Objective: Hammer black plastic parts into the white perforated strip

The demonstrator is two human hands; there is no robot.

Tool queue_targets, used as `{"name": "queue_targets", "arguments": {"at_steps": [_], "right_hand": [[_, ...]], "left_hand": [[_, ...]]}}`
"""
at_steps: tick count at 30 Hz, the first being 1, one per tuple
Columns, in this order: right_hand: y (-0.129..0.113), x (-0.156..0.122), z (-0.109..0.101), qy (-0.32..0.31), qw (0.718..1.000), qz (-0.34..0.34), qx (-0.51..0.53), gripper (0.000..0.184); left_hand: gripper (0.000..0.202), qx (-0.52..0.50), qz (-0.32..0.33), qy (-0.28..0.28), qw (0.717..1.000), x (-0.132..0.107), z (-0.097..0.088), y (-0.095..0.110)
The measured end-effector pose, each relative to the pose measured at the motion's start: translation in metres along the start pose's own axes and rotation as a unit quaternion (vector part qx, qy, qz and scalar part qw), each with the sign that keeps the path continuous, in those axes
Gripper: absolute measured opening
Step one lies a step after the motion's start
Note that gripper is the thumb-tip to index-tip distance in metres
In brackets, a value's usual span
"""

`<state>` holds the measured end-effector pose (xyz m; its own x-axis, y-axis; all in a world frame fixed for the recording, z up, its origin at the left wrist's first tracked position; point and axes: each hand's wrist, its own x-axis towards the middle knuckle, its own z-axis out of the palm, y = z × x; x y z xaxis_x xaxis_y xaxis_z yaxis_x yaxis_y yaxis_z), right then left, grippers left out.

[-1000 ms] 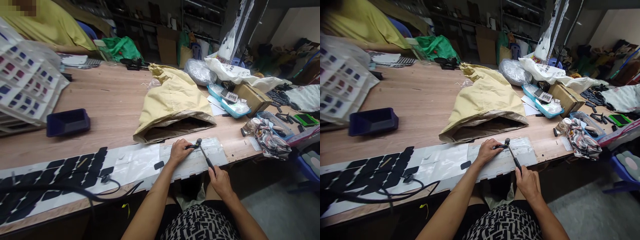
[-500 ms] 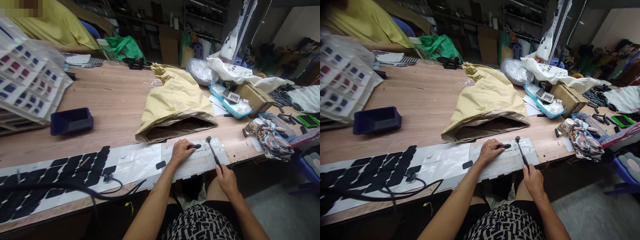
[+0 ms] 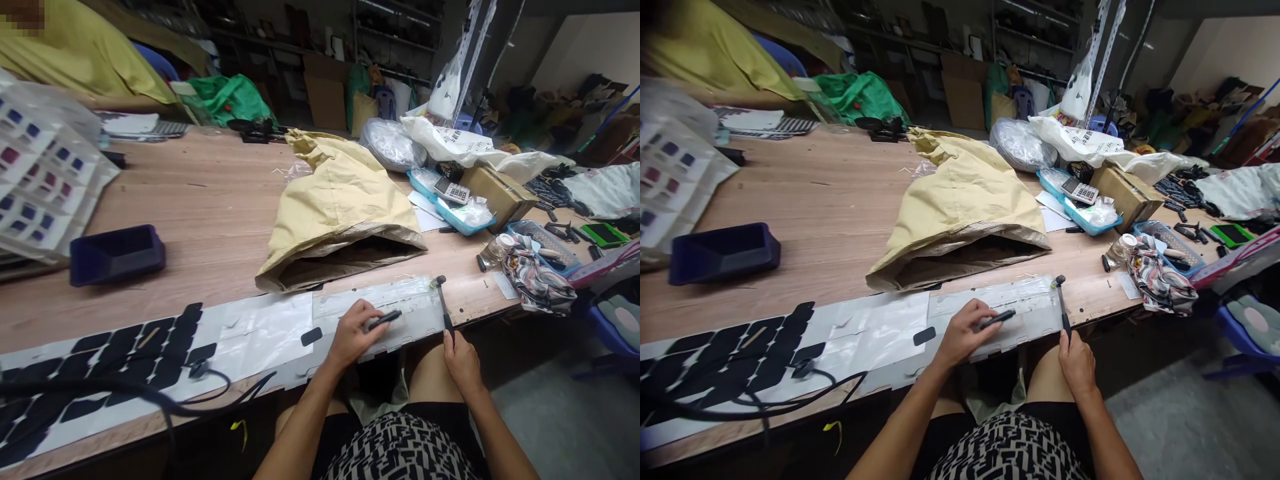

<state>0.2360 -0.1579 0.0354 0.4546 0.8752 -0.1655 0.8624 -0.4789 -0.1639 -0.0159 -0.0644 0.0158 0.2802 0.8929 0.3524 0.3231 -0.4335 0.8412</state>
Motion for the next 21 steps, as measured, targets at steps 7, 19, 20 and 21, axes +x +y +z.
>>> {"name": "queue_targets", "arguments": {"at_steps": [7,19,20,21], "right_hand": [[0.003,0.002,0.002,-0.003,1.0,-0.012,0.009,0.037],[0.004,0.003,0.001,-0.008,1.0,-0.006,0.015,0.039],[0.004,0.003,0.002,-0.007,1.0,-0.008,0.015,0.039],[0.004,0.004,0.002,-0.006,1.0,-0.01,0.016,0.039]], "left_hand": [[0.015,0.185,0.084,0.007,0.979,-0.072,0.006,0.019],[0.019,0.111,-0.05,0.052,0.991,-0.01,-0.012,0.0],[0.024,0.105,-0.094,0.096,0.985,0.006,-0.019,-0.011],[0.03,0.1,-0.146,0.142,0.974,0.023,-0.027,-0.023]]}}
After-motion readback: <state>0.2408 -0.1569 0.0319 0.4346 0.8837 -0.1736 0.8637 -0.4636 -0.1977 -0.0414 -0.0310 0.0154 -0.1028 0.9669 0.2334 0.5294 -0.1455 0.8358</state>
